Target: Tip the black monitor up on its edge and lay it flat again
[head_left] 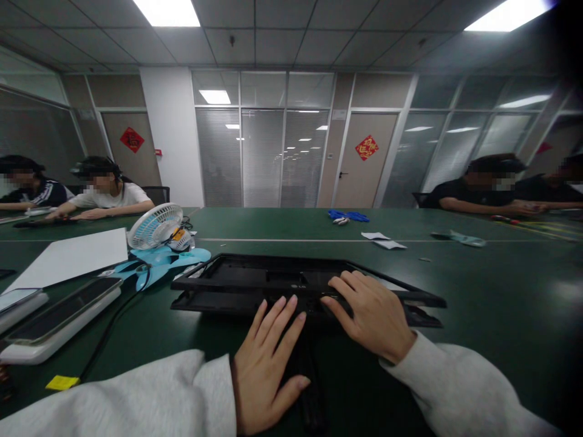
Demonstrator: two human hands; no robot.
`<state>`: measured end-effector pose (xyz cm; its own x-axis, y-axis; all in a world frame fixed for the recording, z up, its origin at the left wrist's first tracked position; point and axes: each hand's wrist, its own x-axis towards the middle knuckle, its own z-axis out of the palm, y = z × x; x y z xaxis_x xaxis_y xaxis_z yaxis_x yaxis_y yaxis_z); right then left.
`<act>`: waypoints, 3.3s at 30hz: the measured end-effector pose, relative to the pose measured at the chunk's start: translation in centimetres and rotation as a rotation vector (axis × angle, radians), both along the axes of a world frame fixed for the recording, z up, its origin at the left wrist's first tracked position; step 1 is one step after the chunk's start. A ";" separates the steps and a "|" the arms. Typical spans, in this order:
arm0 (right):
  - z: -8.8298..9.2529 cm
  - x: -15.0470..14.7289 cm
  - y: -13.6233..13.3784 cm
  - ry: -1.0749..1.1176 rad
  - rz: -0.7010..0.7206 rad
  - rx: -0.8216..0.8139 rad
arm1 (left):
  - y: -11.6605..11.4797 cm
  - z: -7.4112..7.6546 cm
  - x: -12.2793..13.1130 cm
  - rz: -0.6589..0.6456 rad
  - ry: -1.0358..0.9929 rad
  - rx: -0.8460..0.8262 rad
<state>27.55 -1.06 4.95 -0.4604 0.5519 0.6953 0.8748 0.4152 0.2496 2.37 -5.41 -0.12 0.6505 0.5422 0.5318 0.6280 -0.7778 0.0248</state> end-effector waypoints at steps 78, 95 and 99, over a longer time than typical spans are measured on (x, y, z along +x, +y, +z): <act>-0.7 -0.7 -0.6 -0.019 0.142 -0.129 | 0.0 0.2 -0.2 -0.012 0.024 0.022; -0.7 -0.9 -0.5 -0.046 0.123 -0.122 | 0.0 0.4 -0.3 -0.006 0.046 0.046; -0.9 -0.8 -0.5 -0.052 0.124 -0.108 | -0.1 0.6 -0.3 -0.004 0.041 0.046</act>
